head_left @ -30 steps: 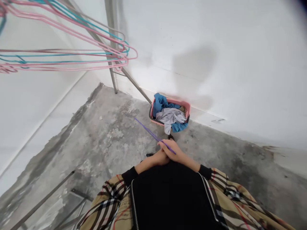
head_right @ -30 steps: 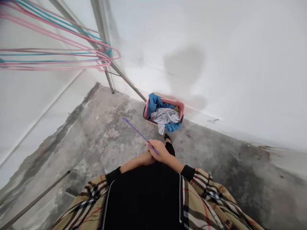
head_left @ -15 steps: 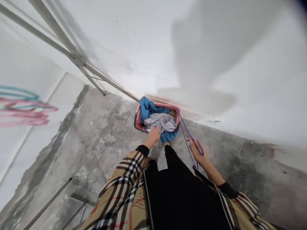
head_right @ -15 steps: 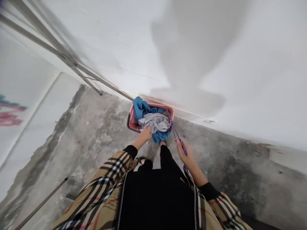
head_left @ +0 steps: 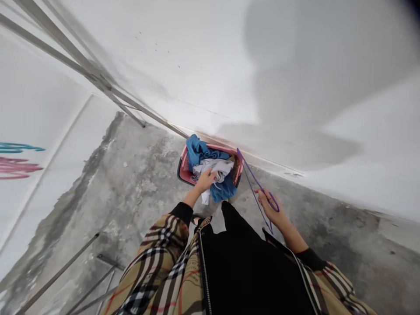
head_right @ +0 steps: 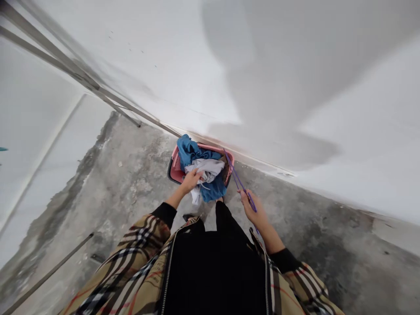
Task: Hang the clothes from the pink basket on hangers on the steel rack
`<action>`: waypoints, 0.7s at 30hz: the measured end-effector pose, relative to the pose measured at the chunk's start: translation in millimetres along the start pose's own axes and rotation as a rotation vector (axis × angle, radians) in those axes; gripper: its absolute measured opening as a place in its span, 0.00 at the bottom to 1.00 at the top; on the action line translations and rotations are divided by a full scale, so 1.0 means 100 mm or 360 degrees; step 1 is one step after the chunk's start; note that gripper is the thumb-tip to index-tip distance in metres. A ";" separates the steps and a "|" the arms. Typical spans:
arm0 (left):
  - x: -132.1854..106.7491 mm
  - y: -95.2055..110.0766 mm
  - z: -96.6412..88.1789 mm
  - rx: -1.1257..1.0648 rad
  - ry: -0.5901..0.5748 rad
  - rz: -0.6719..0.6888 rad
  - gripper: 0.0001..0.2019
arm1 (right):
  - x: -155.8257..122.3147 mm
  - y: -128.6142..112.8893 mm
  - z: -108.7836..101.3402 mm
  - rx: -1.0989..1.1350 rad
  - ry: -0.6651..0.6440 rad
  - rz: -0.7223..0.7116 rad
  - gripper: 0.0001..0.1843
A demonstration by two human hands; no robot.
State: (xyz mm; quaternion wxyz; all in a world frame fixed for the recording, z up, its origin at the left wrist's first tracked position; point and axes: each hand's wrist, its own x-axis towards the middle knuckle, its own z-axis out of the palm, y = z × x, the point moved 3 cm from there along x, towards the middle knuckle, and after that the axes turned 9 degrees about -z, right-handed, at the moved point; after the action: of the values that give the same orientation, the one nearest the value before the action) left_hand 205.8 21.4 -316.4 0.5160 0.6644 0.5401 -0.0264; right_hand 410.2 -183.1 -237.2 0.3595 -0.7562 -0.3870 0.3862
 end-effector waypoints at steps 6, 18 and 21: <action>-0.69 0.38 -1.25 -0.0544 0.0388 0.0256 0.20 | 0.35 -0.36 0.03 0.0028 -0.0193 -0.0221 0.23; -2.01 1.13 -2.56 -0.0940 0.0831 0.0653 0.19 | 0.40 -1.88 0.28 0.0097 -0.0201 -0.0891 0.20; -2.30 1.27 -2.62 -0.1036 0.0873 0.0730 0.17 | 0.25 -2.28 0.41 0.0267 -0.0276 -0.0850 0.19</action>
State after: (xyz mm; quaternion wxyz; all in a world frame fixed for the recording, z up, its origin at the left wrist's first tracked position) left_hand 67.9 64.7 25.7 0.5283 0.5528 0.4760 0.4346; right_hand 314.4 -50.8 -70.9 0.4753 -0.5594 -0.5684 0.3716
